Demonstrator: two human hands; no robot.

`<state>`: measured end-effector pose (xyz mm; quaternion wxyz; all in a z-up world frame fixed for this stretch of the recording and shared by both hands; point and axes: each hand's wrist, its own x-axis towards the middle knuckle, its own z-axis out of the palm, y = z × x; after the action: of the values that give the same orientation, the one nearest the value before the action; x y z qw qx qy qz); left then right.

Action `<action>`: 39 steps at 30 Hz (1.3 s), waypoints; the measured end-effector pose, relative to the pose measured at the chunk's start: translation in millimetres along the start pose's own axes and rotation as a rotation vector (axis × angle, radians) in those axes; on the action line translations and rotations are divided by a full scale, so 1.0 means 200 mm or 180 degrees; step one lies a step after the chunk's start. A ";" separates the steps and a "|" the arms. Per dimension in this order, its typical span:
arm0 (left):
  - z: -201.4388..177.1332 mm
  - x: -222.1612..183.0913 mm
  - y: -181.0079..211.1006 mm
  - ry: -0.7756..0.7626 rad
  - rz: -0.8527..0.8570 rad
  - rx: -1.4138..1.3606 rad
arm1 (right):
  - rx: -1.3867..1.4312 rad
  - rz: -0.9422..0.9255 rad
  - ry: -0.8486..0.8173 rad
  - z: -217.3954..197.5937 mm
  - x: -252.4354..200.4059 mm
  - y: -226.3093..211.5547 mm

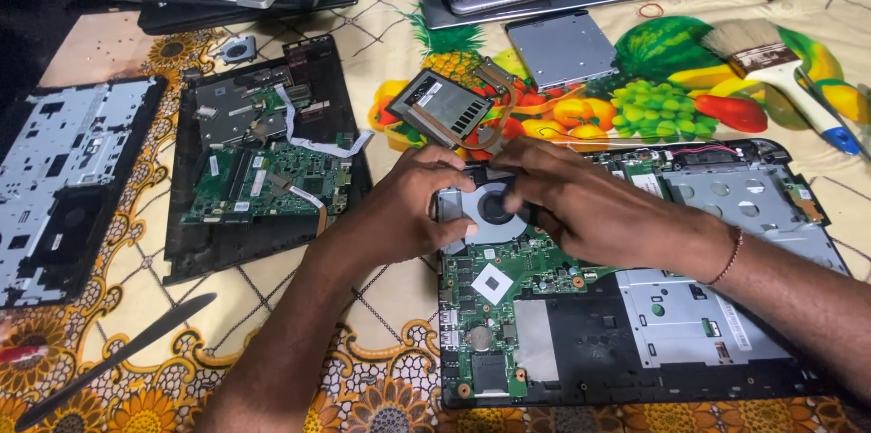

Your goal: Disassembling and reassembling internal laptop components including the cooling fan and heat sink using a screwdriver.

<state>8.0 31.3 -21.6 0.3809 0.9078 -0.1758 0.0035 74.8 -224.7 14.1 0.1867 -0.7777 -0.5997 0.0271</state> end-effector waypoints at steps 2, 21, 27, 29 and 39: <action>-0.02 0.00 0.03 -0.0082 -0.0259 -0.0026 | -0.0141 -0.0046 -0.0030 0.00 0.00 0.01; -0.01 0.00 0.11 -0.0328 -0.0080 0.0464 | -0.0448 0.1150 0.1609 -0.52 -0.94 0.34; 0.07 -0.01 -0.02 0.0347 0.0705 0.0251 | -0.0192 0.1825 0.2001 -0.72 -1.03 0.43; 0.09 -0.02 -0.04 0.0297 -0.0166 -0.0196 | -0.0020 0.2283 0.2027 -0.78 -0.95 0.38; 0.06 0.00 -0.01 0.0366 -0.0110 -0.0087 | -0.0675 0.2230 0.1367 -0.54 -0.99 0.62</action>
<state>7.5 23.2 -31.2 0.4028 0.9036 -0.1380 0.0467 163.2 -466.1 37.6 0.2059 -0.9374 -0.2461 -0.1355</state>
